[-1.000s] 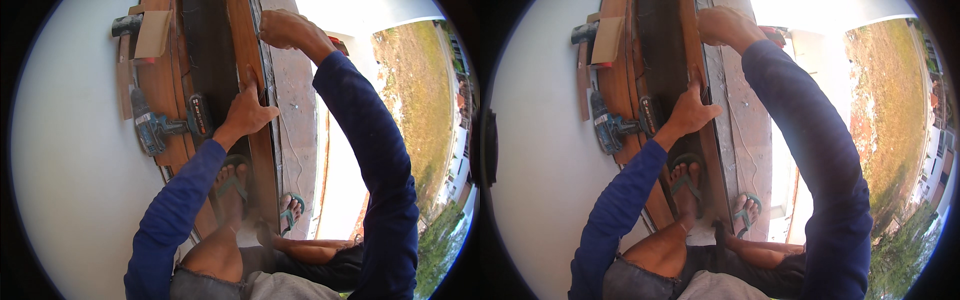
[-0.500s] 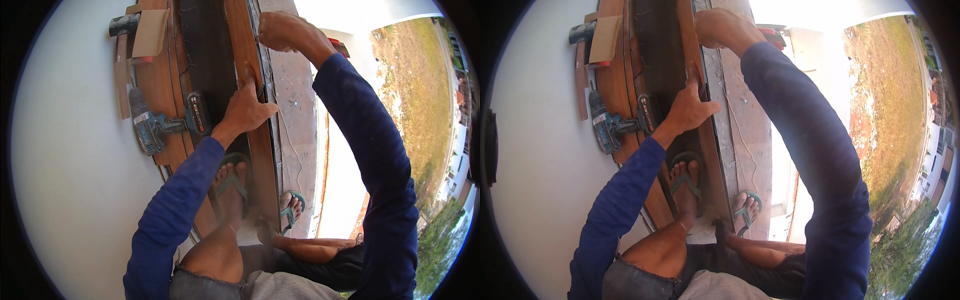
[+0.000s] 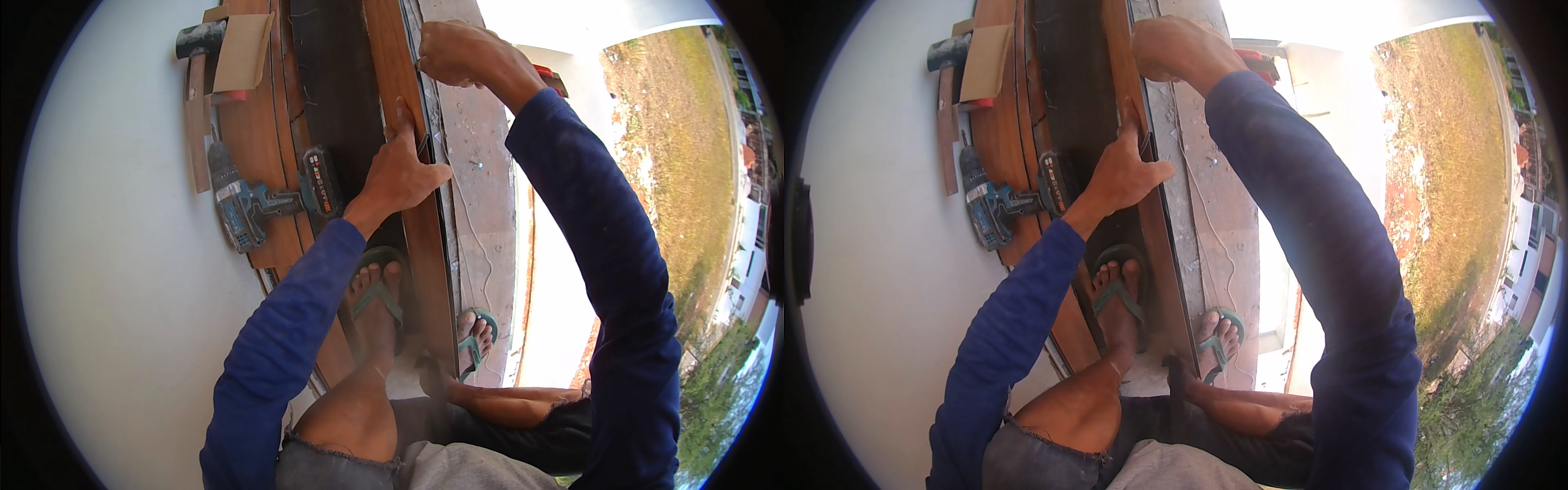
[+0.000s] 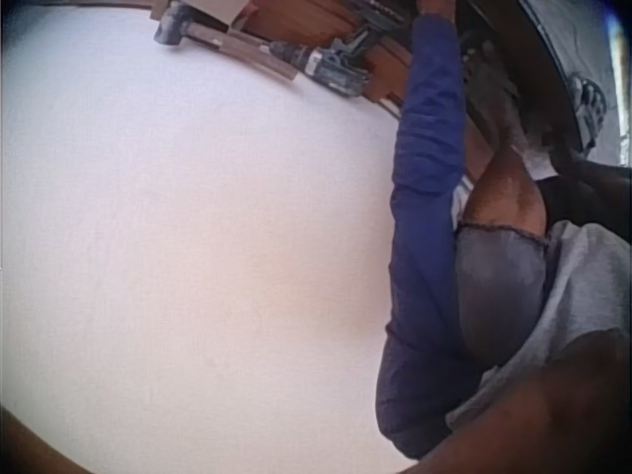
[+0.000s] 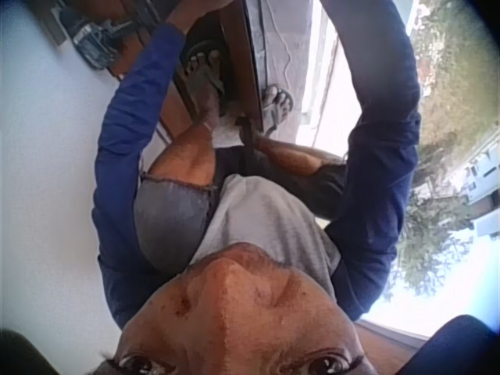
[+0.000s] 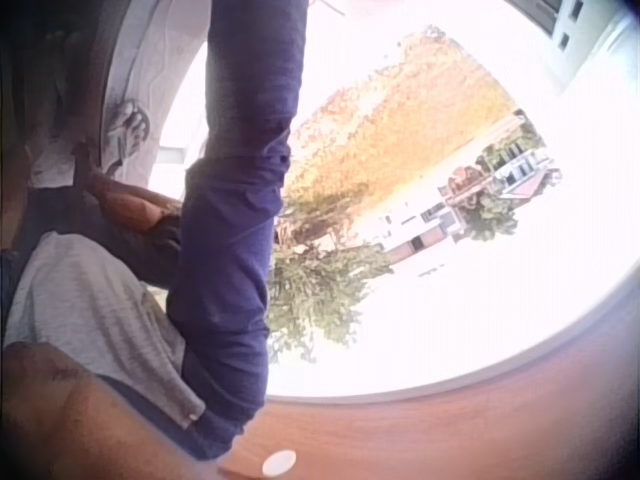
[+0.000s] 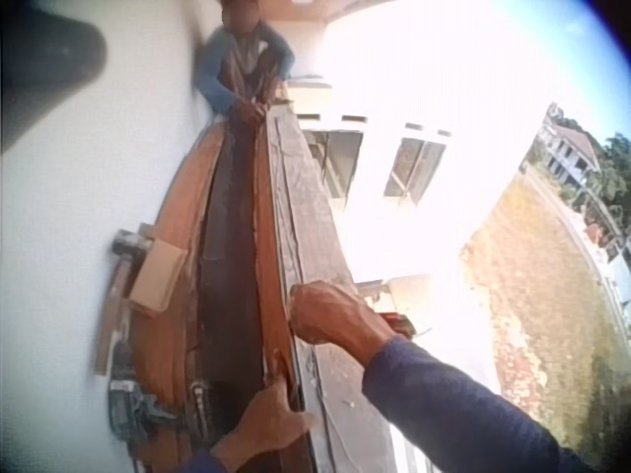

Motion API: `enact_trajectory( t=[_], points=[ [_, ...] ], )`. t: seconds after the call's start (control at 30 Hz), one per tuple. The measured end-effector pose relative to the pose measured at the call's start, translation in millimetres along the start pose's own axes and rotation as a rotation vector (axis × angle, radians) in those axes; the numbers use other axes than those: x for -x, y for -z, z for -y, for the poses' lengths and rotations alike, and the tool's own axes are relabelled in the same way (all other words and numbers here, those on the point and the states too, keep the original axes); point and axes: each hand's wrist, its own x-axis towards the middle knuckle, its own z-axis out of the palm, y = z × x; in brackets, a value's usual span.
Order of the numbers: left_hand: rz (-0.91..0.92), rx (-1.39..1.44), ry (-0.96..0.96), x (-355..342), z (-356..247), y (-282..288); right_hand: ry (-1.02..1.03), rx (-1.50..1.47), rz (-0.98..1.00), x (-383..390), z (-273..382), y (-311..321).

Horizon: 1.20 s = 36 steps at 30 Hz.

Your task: The person trims a strip of material along the edge of a wooden frame using a utility knife and pulls the trimmed pieces away by hand.

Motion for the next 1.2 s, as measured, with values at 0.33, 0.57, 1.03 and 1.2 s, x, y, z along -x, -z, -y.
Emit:
enact_trajectory(
  t=[0.33,0.57,1.03,1.2],
  points=[
    [-0.01,-0.015,-0.016,-1.4,1.4,-0.2,-0.153,0.028,0.108,8.8,13.9,5.4],
    [-0.016,-0.024,-0.008,-1.0,0.8,-1.1,-0.136,0.035,0.092,9.8,10.1,-3.0],
    [-0.016,-0.028,-0.016,-2.4,3.2,-1.9,-0.137,0.02,0.098,18.8,12.2,-6.0],
    [-0.016,-0.029,-0.023,-2.8,4.7,-2.4,-0.116,0.023,0.09,20.3,9.7,-11.8]
  ],
)
